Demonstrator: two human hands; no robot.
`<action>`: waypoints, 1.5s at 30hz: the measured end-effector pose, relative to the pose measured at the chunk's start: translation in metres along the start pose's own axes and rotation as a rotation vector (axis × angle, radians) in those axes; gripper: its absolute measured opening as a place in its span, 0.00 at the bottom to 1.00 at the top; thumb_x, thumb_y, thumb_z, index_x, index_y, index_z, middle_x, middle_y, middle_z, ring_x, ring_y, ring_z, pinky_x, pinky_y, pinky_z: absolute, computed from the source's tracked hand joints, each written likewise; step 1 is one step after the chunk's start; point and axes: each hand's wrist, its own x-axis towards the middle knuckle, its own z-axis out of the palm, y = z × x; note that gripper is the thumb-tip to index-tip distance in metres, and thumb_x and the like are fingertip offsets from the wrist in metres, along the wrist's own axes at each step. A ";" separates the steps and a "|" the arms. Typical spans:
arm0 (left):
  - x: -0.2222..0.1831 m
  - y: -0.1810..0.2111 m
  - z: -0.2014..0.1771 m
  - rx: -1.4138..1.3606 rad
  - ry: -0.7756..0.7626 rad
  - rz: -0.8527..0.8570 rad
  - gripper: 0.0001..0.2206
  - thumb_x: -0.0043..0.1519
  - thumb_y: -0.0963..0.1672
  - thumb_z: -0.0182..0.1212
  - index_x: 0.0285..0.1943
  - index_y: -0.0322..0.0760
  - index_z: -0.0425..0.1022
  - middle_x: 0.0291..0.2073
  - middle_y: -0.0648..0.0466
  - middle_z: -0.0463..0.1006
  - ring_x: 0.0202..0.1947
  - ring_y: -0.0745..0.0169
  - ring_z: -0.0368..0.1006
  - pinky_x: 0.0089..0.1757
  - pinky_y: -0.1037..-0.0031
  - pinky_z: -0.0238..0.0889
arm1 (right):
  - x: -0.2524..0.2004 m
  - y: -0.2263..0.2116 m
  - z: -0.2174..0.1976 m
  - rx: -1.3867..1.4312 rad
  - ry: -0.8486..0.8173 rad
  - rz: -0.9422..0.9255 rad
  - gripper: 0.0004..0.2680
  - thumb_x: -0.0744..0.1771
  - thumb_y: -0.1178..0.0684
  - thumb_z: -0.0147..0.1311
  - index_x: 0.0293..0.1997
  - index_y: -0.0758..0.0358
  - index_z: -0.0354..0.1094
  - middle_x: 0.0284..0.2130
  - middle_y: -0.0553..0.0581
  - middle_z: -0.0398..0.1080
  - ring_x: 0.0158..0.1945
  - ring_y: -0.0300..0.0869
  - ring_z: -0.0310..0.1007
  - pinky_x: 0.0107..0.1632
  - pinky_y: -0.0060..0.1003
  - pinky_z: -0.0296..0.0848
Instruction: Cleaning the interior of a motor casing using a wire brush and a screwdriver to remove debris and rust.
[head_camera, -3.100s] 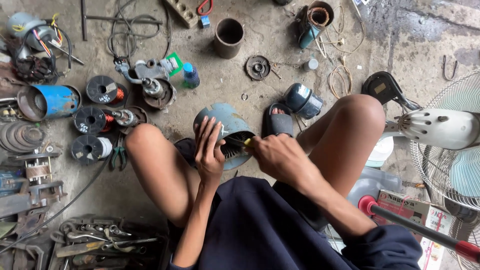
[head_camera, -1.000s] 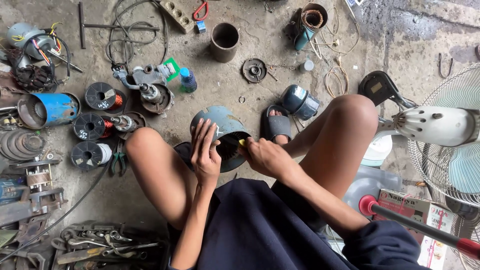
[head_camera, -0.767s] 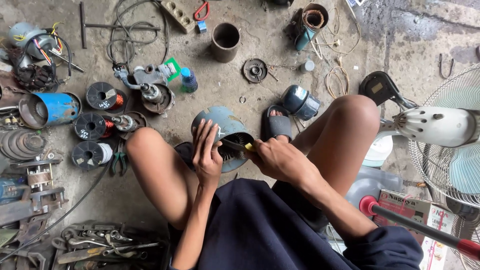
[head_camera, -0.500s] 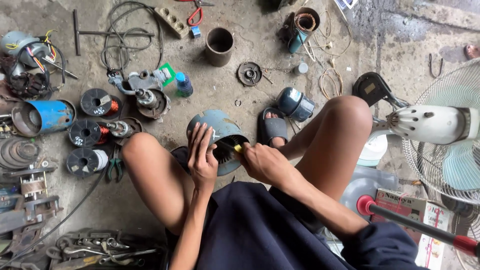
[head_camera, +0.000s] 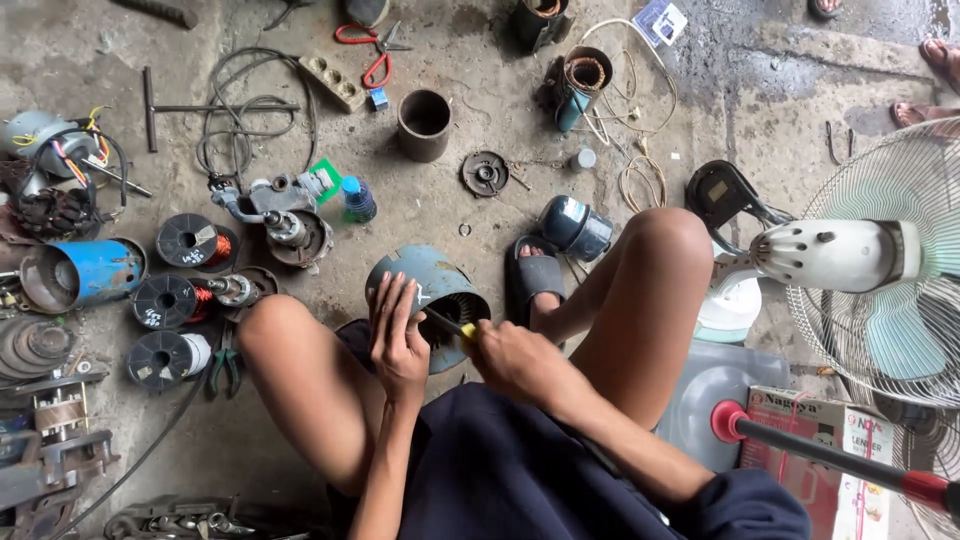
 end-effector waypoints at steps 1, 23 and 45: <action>-0.001 -0.001 0.002 0.001 0.007 0.005 0.19 0.70 0.48 0.47 0.55 0.31 0.81 0.54 0.44 0.81 0.58 0.44 0.75 0.61 0.57 0.61 | 0.009 -0.011 -0.001 -0.005 0.007 -0.003 0.16 0.67 0.51 0.43 0.55 0.75 0.63 0.27 0.63 0.74 0.28 0.56 0.80 0.26 0.50 0.79; 0.003 -0.019 0.005 -0.072 -0.004 -0.085 0.14 0.69 0.43 0.51 0.57 0.33 0.80 0.52 0.45 0.81 0.55 0.43 0.76 0.58 0.58 0.65 | 0.003 -0.009 -0.054 0.374 -0.090 0.072 0.12 0.68 0.49 0.46 0.41 0.71 0.63 0.18 0.70 0.72 0.23 0.60 0.79 0.23 0.50 0.73; -0.001 0.001 -0.006 -0.060 -0.099 -0.148 0.19 0.59 0.33 0.57 0.60 0.32 0.75 0.58 0.48 0.78 0.63 0.46 0.72 0.61 0.64 0.68 | 0.029 0.016 -0.006 0.291 0.263 -0.221 0.09 0.69 0.52 0.52 0.32 0.67 0.65 0.13 0.60 0.69 0.11 0.49 0.69 0.17 0.43 0.65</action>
